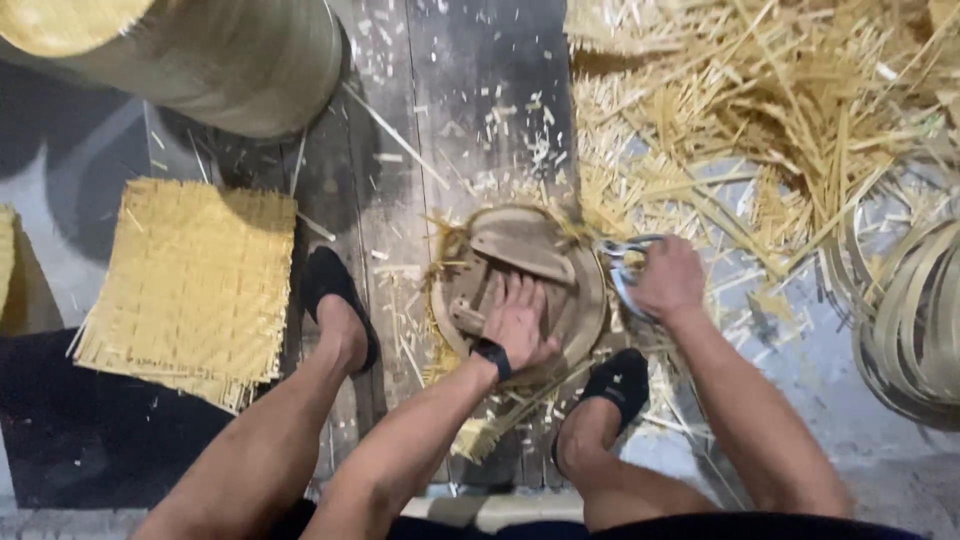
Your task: The person is trimming the edges of a woven bamboo piece and fitting it into a circular frame using a mold and scissors.
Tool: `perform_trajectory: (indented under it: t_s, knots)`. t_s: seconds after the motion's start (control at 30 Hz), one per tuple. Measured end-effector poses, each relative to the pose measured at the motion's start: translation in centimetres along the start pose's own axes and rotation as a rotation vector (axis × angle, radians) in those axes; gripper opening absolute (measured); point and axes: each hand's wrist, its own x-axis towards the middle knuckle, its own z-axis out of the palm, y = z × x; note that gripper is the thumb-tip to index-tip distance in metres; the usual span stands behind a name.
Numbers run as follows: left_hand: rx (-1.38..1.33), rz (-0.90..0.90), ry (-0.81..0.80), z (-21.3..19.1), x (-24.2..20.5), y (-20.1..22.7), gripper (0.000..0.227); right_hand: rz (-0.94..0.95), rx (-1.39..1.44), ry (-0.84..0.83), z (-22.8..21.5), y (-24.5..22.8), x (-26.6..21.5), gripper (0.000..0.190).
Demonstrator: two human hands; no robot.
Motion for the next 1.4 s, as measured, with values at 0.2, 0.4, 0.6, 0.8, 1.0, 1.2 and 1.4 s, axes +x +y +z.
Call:
perform_trajectory:
  t_s: [0.2,0.4,0.6,0.8,1.0,1.2,1.4]
  knots:
    - [0.066,0.144,-0.126,-1.1,-0.8,-1.8,0.104,-0.004,-0.009,-0.166,0.2,2.5,0.0,0.037]
    - [0.141,0.340,-0.187,0.5,-0.5,-4.1,0.105,-0.119,0.024,0.146,0.8,0.5,1.0,0.048]
    - [0.129,0.247,0.002,-2.2,-0.8,-2.4,0.079,-0.013,0.028,-0.163,1.1,3.1,0.0,0.042]
    - [-0.297,-0.391,0.420,0.8,2.3,3.6,0.124,-0.151,-0.098,0.106,0.2,-0.4,1.1,0.063]
    - [-0.366,-0.185,0.366,0.7,0.7,1.6,0.119,-0.019,0.010,-0.168,0.5,1.7,-0.1,0.046]
    - [-0.298,-0.029,0.228,0.1,0.2,0.8,0.120,-0.028,-0.087,0.033,0.5,-0.2,-0.2,0.046]
    - [-0.321,0.101,0.112,-1.0,-0.5,-0.5,0.120,0.017,0.069,-0.120,2.4,1.6,-1.2,0.039]
